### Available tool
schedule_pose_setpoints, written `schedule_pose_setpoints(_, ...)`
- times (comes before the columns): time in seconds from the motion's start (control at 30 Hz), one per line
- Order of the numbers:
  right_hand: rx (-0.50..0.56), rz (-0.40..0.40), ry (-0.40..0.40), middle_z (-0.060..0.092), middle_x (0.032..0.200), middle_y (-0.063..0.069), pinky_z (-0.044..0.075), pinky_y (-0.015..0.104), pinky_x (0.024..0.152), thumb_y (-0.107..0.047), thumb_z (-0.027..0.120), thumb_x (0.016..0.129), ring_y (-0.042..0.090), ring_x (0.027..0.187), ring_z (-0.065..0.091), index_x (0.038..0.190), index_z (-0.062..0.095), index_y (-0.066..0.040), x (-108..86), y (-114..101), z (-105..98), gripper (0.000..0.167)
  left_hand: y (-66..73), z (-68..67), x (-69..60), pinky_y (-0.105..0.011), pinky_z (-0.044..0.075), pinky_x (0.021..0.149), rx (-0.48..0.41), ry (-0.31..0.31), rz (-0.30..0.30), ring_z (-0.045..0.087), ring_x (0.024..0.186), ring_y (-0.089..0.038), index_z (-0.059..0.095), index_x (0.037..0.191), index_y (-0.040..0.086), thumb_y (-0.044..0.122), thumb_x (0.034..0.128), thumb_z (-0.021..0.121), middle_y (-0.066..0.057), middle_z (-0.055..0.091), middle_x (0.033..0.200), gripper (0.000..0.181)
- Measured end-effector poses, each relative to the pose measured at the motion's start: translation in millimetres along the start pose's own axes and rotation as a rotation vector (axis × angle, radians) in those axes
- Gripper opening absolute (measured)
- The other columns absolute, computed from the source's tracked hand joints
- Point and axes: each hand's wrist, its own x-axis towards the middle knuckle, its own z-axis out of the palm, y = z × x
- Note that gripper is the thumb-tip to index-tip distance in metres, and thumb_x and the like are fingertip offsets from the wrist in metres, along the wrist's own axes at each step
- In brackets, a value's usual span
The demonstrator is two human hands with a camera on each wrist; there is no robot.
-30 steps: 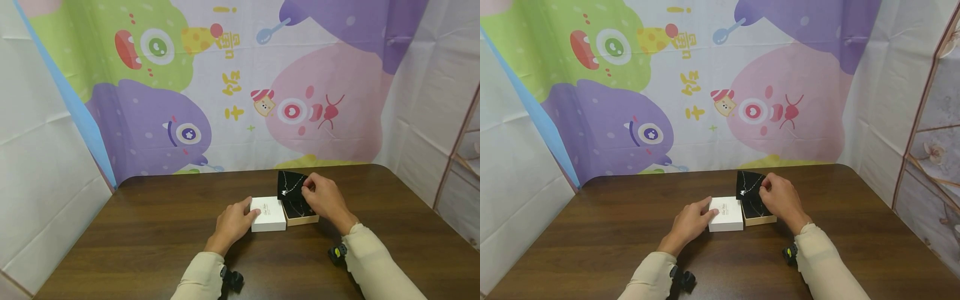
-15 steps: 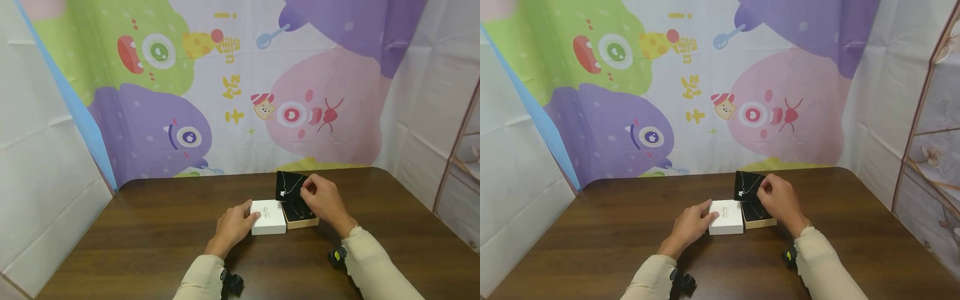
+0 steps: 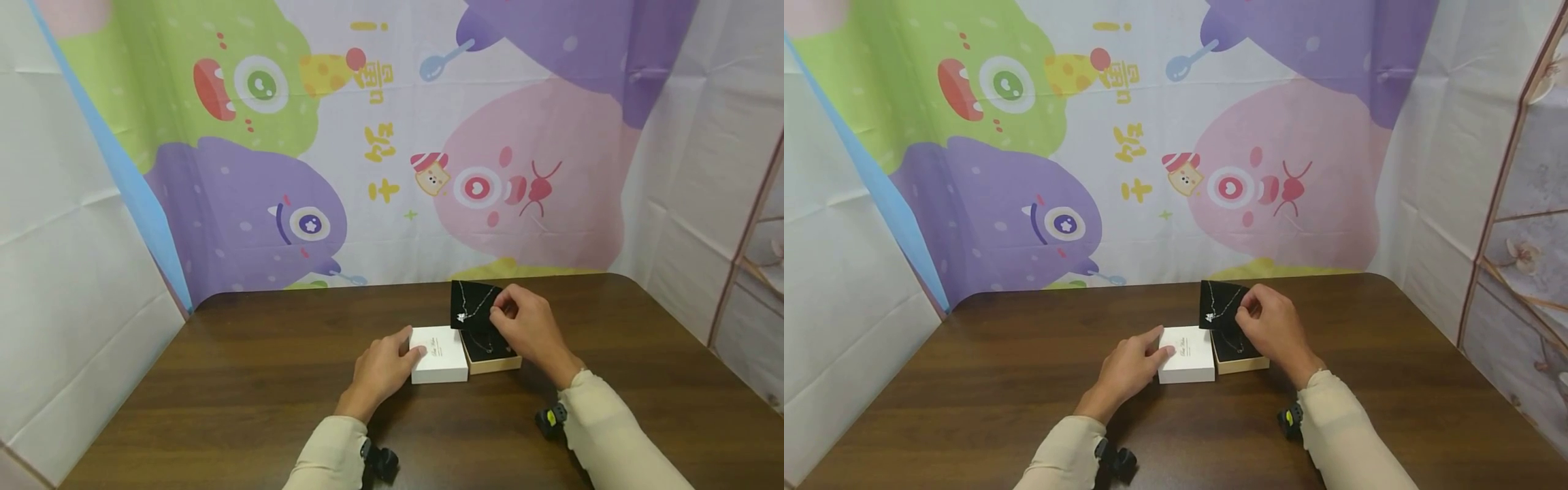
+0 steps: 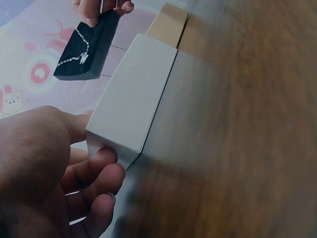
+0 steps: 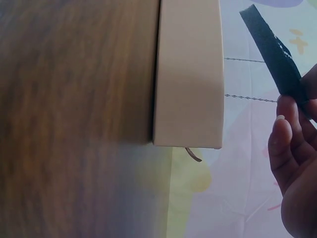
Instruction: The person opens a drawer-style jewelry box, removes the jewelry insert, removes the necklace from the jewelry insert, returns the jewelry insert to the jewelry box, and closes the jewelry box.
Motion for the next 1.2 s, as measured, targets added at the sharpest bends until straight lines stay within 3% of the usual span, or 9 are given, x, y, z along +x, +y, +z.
schedule_pose_setpoints(0.57, 0.022, -0.036, 0.055, 0.055, 0.069, -0.005, 0.043, 0.025, 0.057, -0.003, 0.071, 0.077, 0.011, 0.061, 0.052, 0.078, 0.063, -0.013, 0.9, 0.3, -0.4, 0.013, -0.3, 0.0, 1.2, -0.059, 0.042, 0.098, 0.009, 0.007, 0.009, 0.058, 0.124, -0.031, 0.053, 0.147, 0.018, 0.045, 0.0971, 0.063, -0.008, 0.062, 0.136, 0.058)
schedule_pose_setpoints(1.2, 0.048, -0.089, 0.052, 0.054, 0.071, -0.006, 0.043, 0.023, 0.056, -0.002, 0.072, 0.078, 0.01, 0.06, 0.052, 0.078, 0.062, -0.013, 0.3, -4.3, 2.6, 0.015, -0.3, 0.5, -0.1, -0.059, 0.041, 0.099, -0.005, 0.014, -0.004, 0.058, 0.124, -0.03, 0.053, 0.147, 0.018, 0.044, 0.0966, 0.065, -0.008, 0.063, 0.135, 0.058)
